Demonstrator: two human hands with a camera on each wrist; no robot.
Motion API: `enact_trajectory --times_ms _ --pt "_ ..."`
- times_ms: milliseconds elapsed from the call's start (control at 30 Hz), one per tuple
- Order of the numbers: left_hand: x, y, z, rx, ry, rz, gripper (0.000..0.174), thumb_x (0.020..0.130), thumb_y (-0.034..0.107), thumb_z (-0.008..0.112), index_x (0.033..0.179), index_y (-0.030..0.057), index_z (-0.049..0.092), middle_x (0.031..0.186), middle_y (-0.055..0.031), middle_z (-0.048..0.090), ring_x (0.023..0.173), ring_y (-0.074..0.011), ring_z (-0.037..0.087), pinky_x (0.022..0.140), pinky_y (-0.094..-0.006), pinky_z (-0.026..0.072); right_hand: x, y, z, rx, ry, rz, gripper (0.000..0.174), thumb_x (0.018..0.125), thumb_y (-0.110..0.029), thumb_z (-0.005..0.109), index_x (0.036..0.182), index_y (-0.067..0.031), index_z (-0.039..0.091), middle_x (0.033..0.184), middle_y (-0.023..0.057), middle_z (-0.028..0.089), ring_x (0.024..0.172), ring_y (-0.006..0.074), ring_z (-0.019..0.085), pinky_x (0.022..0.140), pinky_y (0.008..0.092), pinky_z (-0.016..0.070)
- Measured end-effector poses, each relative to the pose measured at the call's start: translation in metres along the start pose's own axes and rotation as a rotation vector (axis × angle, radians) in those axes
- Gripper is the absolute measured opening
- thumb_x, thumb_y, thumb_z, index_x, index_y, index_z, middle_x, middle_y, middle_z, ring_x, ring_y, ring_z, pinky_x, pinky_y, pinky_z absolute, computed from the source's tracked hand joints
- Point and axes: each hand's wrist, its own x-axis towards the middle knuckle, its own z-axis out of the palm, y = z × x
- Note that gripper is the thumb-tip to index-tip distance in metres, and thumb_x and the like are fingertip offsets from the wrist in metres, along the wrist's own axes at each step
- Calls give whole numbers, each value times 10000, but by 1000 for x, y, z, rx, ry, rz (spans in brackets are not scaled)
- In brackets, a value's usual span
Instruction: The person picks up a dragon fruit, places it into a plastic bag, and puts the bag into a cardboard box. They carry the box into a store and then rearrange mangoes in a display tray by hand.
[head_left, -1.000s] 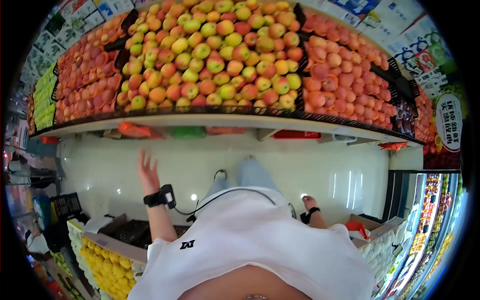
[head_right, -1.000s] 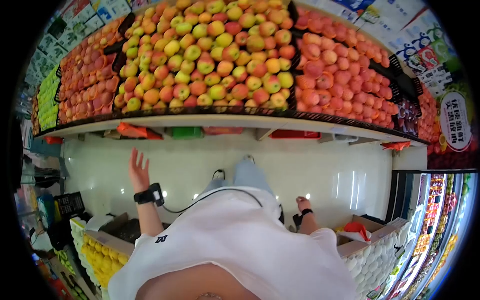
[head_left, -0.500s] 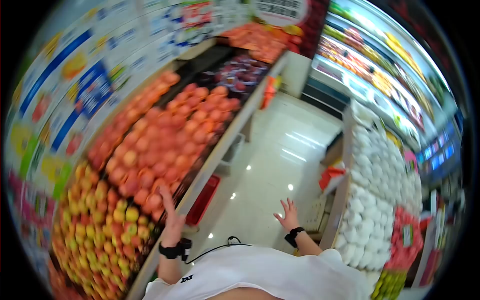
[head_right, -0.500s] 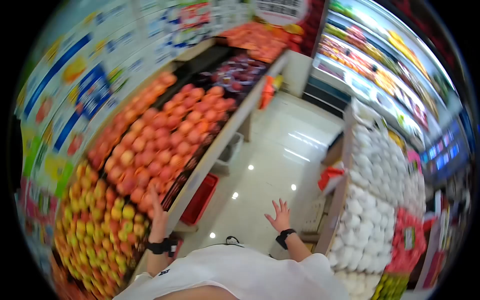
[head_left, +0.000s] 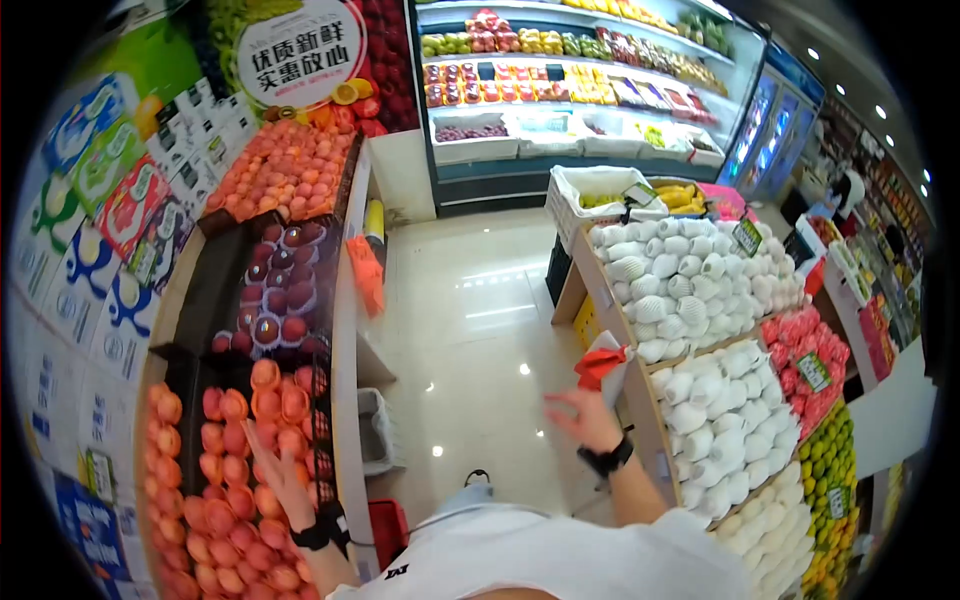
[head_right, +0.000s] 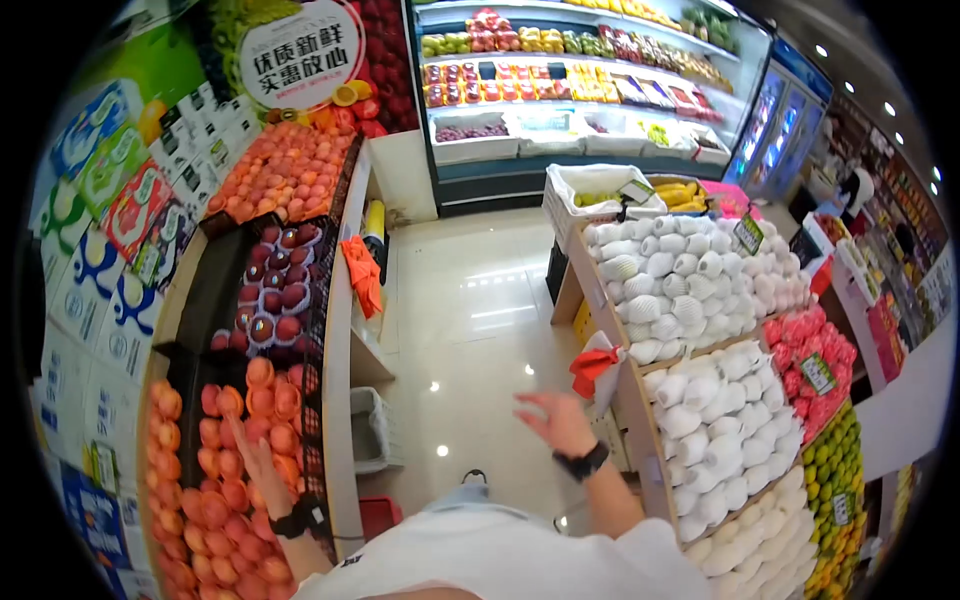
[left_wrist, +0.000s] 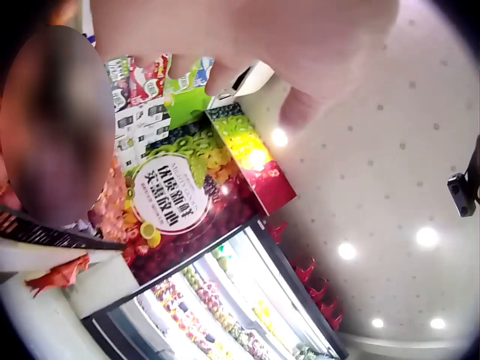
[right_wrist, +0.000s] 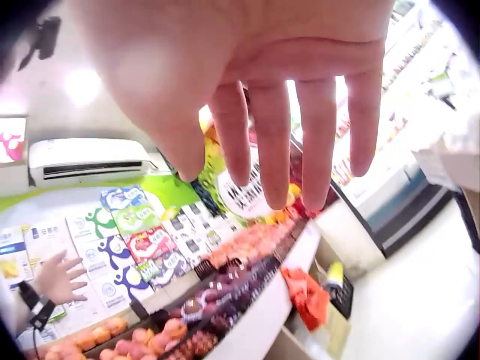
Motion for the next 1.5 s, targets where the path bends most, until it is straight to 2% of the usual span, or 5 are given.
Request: enact_trajectory --times_ms 200,467,533,867,1500 --pt "176 -50 135 -366 202 64 362 919 49 456 1267 -54 451 1275 -139 505 1175 -222 478 1035 -337 321 205 -92 -94 -353 350 -681 274 705 -219 747 939 -106 662 923 39 659 851 208 629 778 348 508" --pt "354 -93 349 -440 -109 397 368 809 2 573 1170 -50 517 1141 -131 537 1079 -251 524 981 -348 364 430 -131 -124 -354 739 -1300 273 867 -385 584 876 -132 685 792 51 662 704 181 643 623 310 541" --pt "400 -9 356 -383 -135 468 348 806 8 575 1148 -42 539 1130 -134 536 1014 -239 557 926 -332 407 500 -129 -119 -74 859 -1393 72 637 -115 612 670 -52 603 705 63 566 637 193 554 577 333 507" --pt "604 -18 521 -485 -359 525 341 805 1 573 1142 -41 544 1130 -133 536 997 -234 564 913 -330 414 764 -79 -100 366 1217 -1374 151 563 -138 652 567 -64 521 616 34 490 543 161 469 467 285 418" --pt "898 34 983 -846 -1035 619 330 803 -11 567 1132 -39 551 1129 -130 535 963 -223 577 888 -326 427 1071 184 -225 -229 1270 -1018 213 565 -169 682 540 -66 497 598 18 464 514 149 446 431 262 376"
